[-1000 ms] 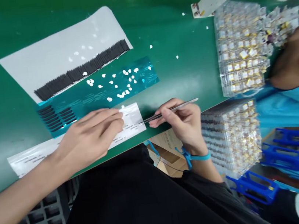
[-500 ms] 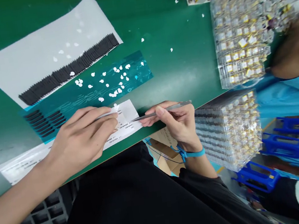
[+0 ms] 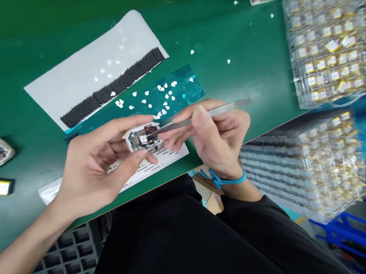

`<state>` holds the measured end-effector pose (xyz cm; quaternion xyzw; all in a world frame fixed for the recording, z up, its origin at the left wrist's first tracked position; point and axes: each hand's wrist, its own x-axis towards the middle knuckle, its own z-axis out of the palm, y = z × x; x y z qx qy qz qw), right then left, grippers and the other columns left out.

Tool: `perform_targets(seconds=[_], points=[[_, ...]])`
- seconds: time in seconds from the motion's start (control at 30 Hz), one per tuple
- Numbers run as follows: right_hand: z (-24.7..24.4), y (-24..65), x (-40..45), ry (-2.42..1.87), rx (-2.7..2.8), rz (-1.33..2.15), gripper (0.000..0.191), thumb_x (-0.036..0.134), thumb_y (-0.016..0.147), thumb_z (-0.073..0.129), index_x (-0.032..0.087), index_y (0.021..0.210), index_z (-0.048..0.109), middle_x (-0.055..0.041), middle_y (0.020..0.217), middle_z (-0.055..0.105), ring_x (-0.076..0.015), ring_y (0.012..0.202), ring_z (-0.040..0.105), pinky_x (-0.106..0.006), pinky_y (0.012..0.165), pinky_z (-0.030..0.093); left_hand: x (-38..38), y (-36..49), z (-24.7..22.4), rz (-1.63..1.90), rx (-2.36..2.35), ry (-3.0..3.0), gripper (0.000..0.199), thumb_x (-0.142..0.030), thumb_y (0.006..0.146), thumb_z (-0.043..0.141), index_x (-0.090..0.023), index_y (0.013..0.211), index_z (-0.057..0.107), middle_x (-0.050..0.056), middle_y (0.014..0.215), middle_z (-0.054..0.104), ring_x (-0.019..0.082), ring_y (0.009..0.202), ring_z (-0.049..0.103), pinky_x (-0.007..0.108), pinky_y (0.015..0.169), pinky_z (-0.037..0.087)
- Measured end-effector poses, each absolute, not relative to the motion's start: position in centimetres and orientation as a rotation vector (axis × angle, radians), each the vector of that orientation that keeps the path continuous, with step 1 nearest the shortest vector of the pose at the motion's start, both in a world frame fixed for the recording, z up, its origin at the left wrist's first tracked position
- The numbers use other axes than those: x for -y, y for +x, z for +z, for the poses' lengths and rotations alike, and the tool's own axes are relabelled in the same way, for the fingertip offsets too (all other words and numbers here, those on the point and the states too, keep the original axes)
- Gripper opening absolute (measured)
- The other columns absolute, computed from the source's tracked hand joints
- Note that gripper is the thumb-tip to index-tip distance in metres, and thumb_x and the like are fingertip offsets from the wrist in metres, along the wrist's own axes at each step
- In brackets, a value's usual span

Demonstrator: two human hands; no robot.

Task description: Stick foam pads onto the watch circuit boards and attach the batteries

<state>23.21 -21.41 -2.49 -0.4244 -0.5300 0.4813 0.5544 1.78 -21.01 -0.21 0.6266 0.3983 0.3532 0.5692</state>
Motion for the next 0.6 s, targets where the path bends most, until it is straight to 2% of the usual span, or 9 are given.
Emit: perform_targets(seconds=[0.07,0.17,0.27,0.43,0.6], points=[[-2.82,22.52,21.40,-0.973,1.264,1.135,0.020,0.032,0.107,0.061,0.024,0.100,0.078,-0.0007,0.083,0.083,-0.0156,0.062,0.079,-0.023,0.051,0.066,20.88,1.67,-0.07,0.872,-0.923,1.428,0.041,-0.013,0.093,0.074,-0.020,0.133,0.073,0.003,0.092,0.081,0.021,0.080,0.082,0.023,0.059,0.063],[-3.21,22.03,21.48,-0.954,1.263,1.103,0.020,0.036,0.106,0.062,0.024,0.100,0.078,-0.0003,0.078,0.081,-0.0170,0.065,0.080,-0.024,0.057,0.068,20.95,1.67,0.07,0.896,-0.946,1.409,0.042,-0.009,0.091,0.073,-0.019,0.131,0.075,0.002,0.089,0.081,0.020,0.077,0.081,0.021,0.061,0.064],[-3.29,21.91,21.54,-0.984,1.257,1.083,0.020,0.037,0.105,0.064,0.024,0.099,0.078,0.0006,0.074,0.080,-0.0170,0.063,0.079,-0.025,0.060,0.070,21.13,1.80,0.18,0.891,-0.954,1.393,0.041,-0.007,0.090,0.071,-0.019,0.129,0.076,0.002,0.091,0.081,0.021,0.076,0.081,0.025,0.065,0.068],[-3.50,21.94,21.38,-0.917,1.238,1.085,0.016,0.031,0.104,0.066,0.025,0.100,0.079,0.0003,0.085,0.082,-0.0154,0.065,0.079,-0.023,0.054,0.068,21.39,2.02,0.02,0.911,-0.965,1.375,0.043,-0.005,0.088,0.071,-0.020,0.129,0.076,0.003,0.096,0.082,0.023,0.081,0.082,0.029,0.073,0.071],[-3.63,22.13,21.32,-0.928,1.264,1.089,0.019,0.032,0.106,0.063,0.025,0.098,0.078,0.0002,0.078,0.079,-0.0147,0.060,0.077,-0.022,0.050,0.064,21.49,2.05,-0.04,0.871,-0.979,1.383,0.043,-0.006,0.088,0.071,-0.019,0.129,0.076,0.002,0.092,0.082,0.021,0.077,0.082,0.027,0.072,0.071]])
